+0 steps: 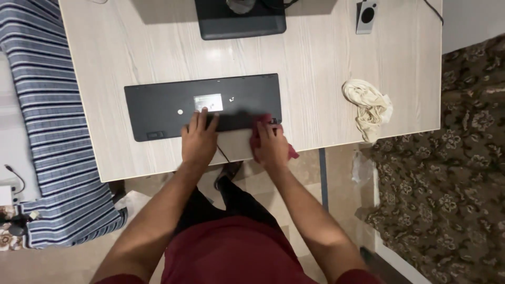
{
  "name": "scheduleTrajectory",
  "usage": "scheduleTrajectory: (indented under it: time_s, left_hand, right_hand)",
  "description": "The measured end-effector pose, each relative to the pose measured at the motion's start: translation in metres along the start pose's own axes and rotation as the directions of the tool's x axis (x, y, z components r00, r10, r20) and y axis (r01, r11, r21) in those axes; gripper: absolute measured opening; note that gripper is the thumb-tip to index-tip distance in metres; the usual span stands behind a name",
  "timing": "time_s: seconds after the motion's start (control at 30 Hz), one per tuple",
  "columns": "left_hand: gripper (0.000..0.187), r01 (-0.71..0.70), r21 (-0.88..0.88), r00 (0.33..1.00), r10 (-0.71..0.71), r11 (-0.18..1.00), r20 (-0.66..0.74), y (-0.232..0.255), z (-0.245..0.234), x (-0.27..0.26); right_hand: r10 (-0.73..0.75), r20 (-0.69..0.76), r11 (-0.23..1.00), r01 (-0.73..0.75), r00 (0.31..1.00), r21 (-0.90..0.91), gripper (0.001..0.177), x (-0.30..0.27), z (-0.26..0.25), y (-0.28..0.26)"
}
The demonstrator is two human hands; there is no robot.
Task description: The person wipes a keyboard with a red cloth, flips it to clean the underside, then uses a white cloth to wipe the top and underside again. The person also handles the keyboard cable and places the keyboard back on the desk.
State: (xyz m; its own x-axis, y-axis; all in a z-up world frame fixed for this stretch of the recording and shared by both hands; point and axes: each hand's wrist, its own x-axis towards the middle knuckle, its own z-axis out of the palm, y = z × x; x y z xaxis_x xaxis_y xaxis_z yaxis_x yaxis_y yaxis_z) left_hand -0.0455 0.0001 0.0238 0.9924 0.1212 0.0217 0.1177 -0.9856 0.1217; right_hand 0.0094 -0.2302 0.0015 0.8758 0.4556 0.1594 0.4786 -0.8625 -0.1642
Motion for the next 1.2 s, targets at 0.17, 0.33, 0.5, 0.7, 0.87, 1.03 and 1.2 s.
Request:
scheduleTrajectory:
  time_s: [0.17, 0.33, 0.5, 0.7, 0.87, 1.03, 1.2]
  left_hand:
    - [0.056, 0.002, -0.064, 0.997, 0.003, 0.998, 0.077, -0.006, 0.008, 0.001]
    - [0.054, -0.028, -0.119, 0.973, 0.054, 0.993, 0.224, -0.026, -0.011, 0.005]
    - [0.056, -0.058, -0.083, 0.935, 0.083, 0.995, 0.345, -0.028, -0.015, 0.01]
    - [0.061, -0.101, -0.086, 0.936, 0.124, 0.991, 0.329, -0.031, -0.019, 0.007]
    - [0.058, -0.187, -0.085, 0.925, 0.204, 0.979, 0.321, -0.047, -0.011, 0.009]
    - [0.059, -0.19, -0.118, 0.903, 0.221, 0.975, 0.37, -0.052, -0.02, 0.013]
    - [0.073, -0.243, -0.105, 0.894, 0.264, 0.964, 0.361, -0.055, -0.01, 0.012]
  right_hand:
    - [0.065, -0.018, 0.989, -0.067, 0.998, -0.133, 0.052, -0.002, -0.019, -0.008]
    - [0.152, 0.06, 0.979, -0.143, 0.987, -0.143, 0.058, 0.003, -0.004, -0.011]
    - [0.128, 0.157, 0.96, -0.082, 0.979, -0.268, 0.052, 0.002, -0.009, 0.002]
    - [0.314, 0.124, 0.948, -0.319, 0.941, 0.019, 0.045, 0.015, -0.001, -0.042]
    - [0.208, 0.088, 0.937, -0.173, 0.974, -0.303, 0.046, 0.002, 0.001, 0.007]
    - [0.197, 0.009, 0.944, -0.187, 0.98, -0.272, 0.04, 0.021, -0.042, -0.024]
    - [0.01, -0.016, 0.941, -0.015, 1.0, -0.339, 0.051, 0.014, -0.042, -0.012]
